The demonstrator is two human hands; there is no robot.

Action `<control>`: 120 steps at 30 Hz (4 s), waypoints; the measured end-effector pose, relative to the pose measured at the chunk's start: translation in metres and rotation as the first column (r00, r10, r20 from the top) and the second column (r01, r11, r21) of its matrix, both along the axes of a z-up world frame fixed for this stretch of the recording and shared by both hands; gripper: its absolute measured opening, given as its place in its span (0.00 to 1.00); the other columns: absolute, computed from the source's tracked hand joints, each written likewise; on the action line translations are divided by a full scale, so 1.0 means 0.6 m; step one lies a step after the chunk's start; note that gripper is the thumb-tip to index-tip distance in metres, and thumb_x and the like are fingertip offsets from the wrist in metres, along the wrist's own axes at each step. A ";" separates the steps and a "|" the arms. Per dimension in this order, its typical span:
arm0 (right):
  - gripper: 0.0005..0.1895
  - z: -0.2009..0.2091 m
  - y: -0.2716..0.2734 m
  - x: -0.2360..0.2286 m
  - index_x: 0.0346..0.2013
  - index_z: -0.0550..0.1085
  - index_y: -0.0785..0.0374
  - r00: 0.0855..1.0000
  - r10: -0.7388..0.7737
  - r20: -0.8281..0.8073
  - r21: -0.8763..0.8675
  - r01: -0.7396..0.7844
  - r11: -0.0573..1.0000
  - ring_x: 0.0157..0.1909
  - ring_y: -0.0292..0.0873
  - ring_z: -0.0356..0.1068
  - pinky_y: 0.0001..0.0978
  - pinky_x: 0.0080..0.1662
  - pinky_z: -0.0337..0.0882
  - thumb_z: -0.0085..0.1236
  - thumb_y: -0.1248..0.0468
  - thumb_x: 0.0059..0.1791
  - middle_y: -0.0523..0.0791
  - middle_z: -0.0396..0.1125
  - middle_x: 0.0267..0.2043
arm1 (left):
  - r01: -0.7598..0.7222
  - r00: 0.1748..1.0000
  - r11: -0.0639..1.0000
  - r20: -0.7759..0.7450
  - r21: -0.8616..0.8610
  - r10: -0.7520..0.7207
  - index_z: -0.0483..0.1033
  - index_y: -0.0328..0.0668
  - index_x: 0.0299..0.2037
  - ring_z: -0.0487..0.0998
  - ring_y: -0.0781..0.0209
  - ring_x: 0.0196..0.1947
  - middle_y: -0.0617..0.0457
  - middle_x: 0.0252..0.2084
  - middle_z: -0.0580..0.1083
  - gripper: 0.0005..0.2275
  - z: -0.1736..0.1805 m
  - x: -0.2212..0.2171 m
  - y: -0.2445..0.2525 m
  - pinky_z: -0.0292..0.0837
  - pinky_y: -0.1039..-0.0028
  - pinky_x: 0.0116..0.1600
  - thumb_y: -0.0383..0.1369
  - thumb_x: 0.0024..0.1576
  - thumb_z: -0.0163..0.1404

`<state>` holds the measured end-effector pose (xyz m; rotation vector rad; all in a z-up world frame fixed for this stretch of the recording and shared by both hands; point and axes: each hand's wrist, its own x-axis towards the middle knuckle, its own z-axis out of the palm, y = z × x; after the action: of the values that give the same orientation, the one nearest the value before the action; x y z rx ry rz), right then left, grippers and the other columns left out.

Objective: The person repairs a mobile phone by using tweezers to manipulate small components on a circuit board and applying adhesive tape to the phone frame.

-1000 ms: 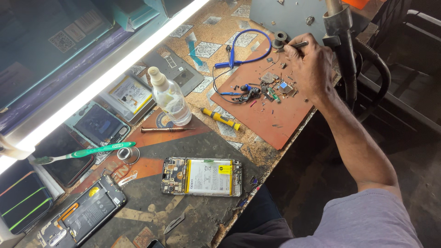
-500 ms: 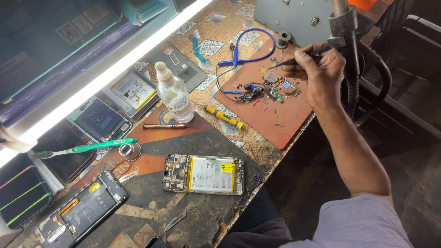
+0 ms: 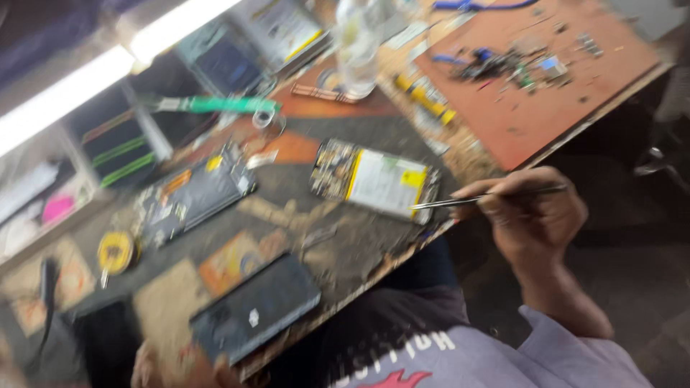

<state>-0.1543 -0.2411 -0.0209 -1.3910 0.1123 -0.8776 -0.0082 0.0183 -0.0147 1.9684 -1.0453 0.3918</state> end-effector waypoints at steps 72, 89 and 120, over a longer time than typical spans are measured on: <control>0.06 0.012 0.252 0.086 0.40 0.79 0.67 0.869 0.320 -0.377 -0.520 -0.485 0.703 0.29 0.27 0.72 0.21 0.29 0.72 0.63 0.70 0.49 0.41 0.74 0.28 | -0.139 0.987 0.967 -0.113 -0.212 0.117 0.78 0.39 0.47 0.81 0.55 0.45 0.50 0.45 0.79 0.10 0.003 -0.112 0.158 0.74 0.68 0.50 0.28 0.58 0.62; 0.08 0.009 0.262 0.084 0.41 0.80 0.67 0.857 0.301 -0.418 -0.461 -0.486 0.742 0.25 0.25 0.68 0.21 0.26 0.68 0.64 0.72 0.47 0.40 0.72 0.23 | -0.173 0.980 0.964 0.060 -0.203 0.189 0.78 0.40 0.47 0.80 0.56 0.47 0.52 0.45 0.79 0.12 -0.021 -0.106 0.152 0.74 0.67 0.52 0.23 0.55 0.64; 0.11 0.071 0.161 0.177 0.44 0.79 0.65 0.918 0.085 -0.387 -0.877 -0.395 0.275 0.35 0.47 0.76 0.37 0.35 0.75 0.63 0.64 0.48 0.52 0.76 0.39 | -0.411 0.895 0.901 0.247 0.139 0.371 0.78 0.38 0.54 0.78 0.53 0.54 0.45 0.56 0.78 0.22 -0.039 -0.088 0.266 0.69 0.60 0.60 0.45 0.56 0.61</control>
<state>-0.0484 -0.1445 0.0219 -2.5984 -0.5302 -0.4154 -0.0612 0.1780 -0.0382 2.3552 -0.8305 0.7663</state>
